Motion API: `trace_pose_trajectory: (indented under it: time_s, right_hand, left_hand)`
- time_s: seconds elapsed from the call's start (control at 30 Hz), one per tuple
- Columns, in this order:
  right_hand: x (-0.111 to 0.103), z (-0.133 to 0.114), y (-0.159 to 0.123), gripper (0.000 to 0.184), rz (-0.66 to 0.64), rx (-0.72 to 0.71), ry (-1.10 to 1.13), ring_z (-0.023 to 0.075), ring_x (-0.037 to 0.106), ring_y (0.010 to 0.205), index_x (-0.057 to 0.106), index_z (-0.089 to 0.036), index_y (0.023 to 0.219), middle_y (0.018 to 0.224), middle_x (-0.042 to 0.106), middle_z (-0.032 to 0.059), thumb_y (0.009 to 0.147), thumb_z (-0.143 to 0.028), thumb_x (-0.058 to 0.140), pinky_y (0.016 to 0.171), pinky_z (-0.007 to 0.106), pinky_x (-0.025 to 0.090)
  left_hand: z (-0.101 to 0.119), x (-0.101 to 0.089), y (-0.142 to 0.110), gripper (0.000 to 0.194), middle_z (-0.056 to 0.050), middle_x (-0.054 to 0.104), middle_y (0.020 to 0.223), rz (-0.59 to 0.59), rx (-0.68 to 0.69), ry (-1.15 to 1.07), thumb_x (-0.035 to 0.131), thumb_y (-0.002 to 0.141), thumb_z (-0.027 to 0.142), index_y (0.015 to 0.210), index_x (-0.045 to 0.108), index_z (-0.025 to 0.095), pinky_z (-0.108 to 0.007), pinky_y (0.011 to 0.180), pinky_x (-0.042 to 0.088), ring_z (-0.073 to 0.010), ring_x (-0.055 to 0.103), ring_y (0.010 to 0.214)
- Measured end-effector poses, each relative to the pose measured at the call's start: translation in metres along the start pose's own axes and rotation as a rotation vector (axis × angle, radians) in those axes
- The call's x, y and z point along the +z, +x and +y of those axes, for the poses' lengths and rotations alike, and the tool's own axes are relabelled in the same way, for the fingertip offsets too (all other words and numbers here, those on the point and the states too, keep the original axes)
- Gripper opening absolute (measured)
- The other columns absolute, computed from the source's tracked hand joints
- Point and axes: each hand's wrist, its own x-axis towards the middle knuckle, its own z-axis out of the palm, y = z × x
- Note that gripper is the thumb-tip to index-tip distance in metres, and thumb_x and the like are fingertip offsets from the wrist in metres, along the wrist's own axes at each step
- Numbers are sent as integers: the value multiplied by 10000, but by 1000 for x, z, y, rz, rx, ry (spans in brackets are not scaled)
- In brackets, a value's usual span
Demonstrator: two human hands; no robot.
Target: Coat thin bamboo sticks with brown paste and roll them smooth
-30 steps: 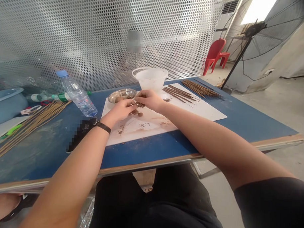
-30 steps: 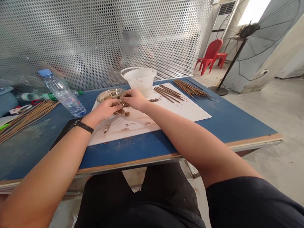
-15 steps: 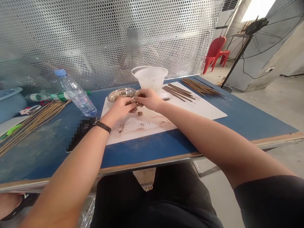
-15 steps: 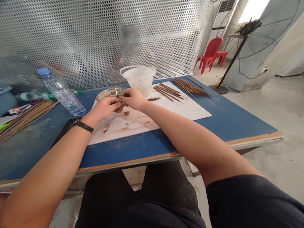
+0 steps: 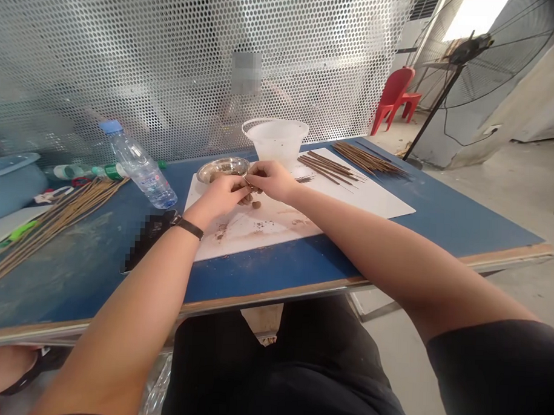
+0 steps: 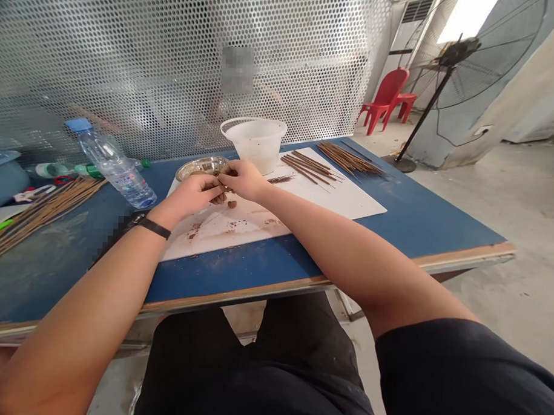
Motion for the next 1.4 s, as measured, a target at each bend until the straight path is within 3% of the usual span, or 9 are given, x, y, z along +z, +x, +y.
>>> trace_pose_trajectory:
  time_s: [0.2, 0.37, 0.5, 0.67, 0.77, 0.87, 1.03, 1.17, 1.4]
  right_hand:
    - [-7, -16, 0, 217, -29, -1, -192, 138, 539, 673, 594, -200, 712, 701, 620, 1, 914, -154, 657, 611, 283, 399]
    - [-20, -35, -1, 212, -90, 104, -362, 132, 508, 632, 633, -190, 714, 669, 622, 9, 908, -179, 716, 601, 298, 362]
    - [-23, -26, -11, 184, -153, 111, -544, 148, 522, 646, 667, -194, 716, 701, 643, 19, 872, -187, 765, 629, 314, 357]
    - [-16, -3, -23, 122, -399, -51, -667, 198, 612, 762, 793, -227, 944, 930, 732, 60, 825, -242, 815, 690, 316, 415]
    - [-11, 2, -24, 70, -357, -95, -718, 210, 636, 815, 783, -211, 922, 975, 748, 75, 862, -187, 756, 728, 316, 438]
    - [-9, 2, -23, 70, -300, -45, -652, 213, 661, 847, 748, -188, 891, 973, 771, 78, 852, -130, 753, 745, 317, 464]
    - [-10, 1, -24, 51, -154, 104, -337, 192, 696, 778, 731, -172, 935, 898, 787, 83, 897, -168, 764, 698, 317, 541]
    - [-8, 2, -25, 42, -149, 183, -91, 172, 737, 739, 736, -161, 886, 814, 787, 74, 907, -139, 765, 680, 292, 604]
    - [-2, 0, -26, 86, -139, 239, 20, 148, 754, 736, 769, -145, 871, 860, 814, 79, 911, -72, 750, 720, 264, 636]
  left_hand:
    - [4, -1, -2, 193, -65, 737, 788, -2, 0, 34, 683, 958, 258, 783, 666, 180, -354, 767, 599, -185, 702, 748]
    - [4, -3, 0, 199, -70, 746, 794, 22, 14, 57, 671, 966, 294, 796, 668, 190, -368, 779, 596, -195, 710, 763]
    - [0, -5, 1, 202, -72, 753, 794, 48, 30, 84, 653, 973, 279, 789, 669, 196, -366, 764, 599, -198, 722, 753]
    - [-8, -6, 1, 204, -74, 758, 808, 64, 34, 49, 652, 975, 316, 808, 677, 201, -349, 729, 611, -194, 725, 762]
    - [-11, -7, 2, 209, -70, 749, 798, 103, 52, 7, 656, 972, 324, 805, 669, 200, -354, 754, 614, -191, 723, 768]
    - [-11, -7, 3, 194, -61, 742, 800, 150, 84, -7, 659, 968, 318, 816, 666, 198, -351, 785, 611, -185, 720, 770]
    - [-6, -7, 1, 221, -64, 742, 857, 201, 118, -33, 674, 964, 364, 817, 661, 200, -332, 784, 611, -182, 716, 792]
    - [-4, -5, 0, 215, -62, 751, 880, 194, 121, -18, 679, 960, 385, 844, 675, 204, -341, 815, 613, -193, 725, 826]
    - [-8, -4, 2, 214, -65, 756, 894, 171, 141, 44, 671, 942, 383, 830, 702, 204, -345, 820, 599, -209, 719, 849]
